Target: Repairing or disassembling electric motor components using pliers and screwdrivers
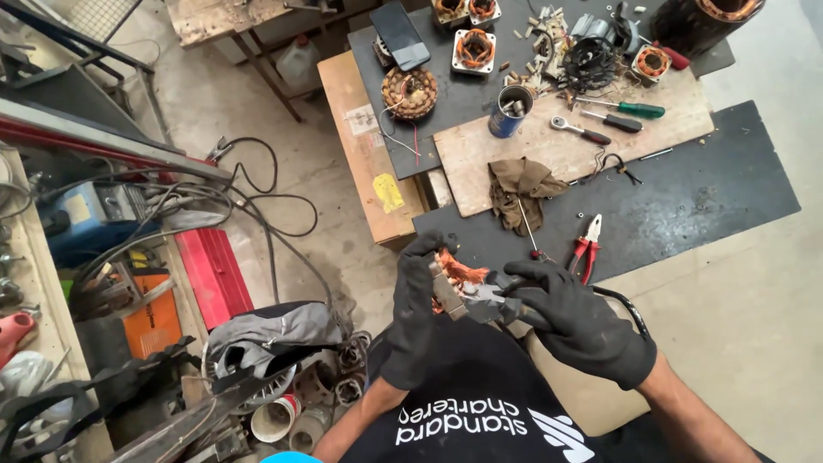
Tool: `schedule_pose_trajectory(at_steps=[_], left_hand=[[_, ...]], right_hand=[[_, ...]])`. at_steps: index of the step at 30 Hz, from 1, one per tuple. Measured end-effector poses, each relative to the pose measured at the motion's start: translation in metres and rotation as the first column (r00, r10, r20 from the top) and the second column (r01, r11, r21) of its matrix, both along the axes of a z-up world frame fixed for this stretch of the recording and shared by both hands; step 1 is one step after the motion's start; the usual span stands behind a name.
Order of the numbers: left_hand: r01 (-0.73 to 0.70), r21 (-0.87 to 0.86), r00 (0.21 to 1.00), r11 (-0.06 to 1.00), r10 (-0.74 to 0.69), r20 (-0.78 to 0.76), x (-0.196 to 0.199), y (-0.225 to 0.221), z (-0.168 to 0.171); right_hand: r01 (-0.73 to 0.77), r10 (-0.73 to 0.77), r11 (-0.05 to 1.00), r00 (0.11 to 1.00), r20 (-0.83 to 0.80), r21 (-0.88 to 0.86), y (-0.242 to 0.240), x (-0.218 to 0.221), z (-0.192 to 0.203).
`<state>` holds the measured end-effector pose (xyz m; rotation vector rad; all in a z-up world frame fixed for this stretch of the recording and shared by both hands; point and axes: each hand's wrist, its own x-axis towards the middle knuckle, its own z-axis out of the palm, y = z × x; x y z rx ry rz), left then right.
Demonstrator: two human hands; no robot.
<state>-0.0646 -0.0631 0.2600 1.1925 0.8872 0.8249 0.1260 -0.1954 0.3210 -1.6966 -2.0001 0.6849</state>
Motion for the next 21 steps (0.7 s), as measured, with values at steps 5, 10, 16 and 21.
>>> schedule_pose_trajectory(at_steps=[5, 10, 16, 21], left_hand=[[0.029, -0.105, 0.997, 0.994, -0.022, 0.070, -0.001, 0.002, 0.007], [0.014, 0.004, 1.000, 1.000, -0.014, 0.016, -0.002, 0.004, 0.019], [0.016, -0.028, 0.997, 0.999, -0.013, 0.074, 0.000, 0.006, 0.006], [0.155, 0.007, 0.987, 0.988, -0.155, -0.041, 0.002, 0.017, -0.017]], right_hand=[[0.020, -0.016, 0.998, 0.996, 0.084, -0.051, -0.007, 0.001, -0.011], [0.269, -0.178, 0.902, 0.945, 0.275, -0.339, -0.019, 0.001, -0.033], [0.490, -0.548, 0.787, 0.834, -0.060, -0.376, 0.015, -0.010, 0.012], [0.452, -0.477, 0.763, 0.876, 0.069, -0.463, -0.014, 0.005, -0.078]])
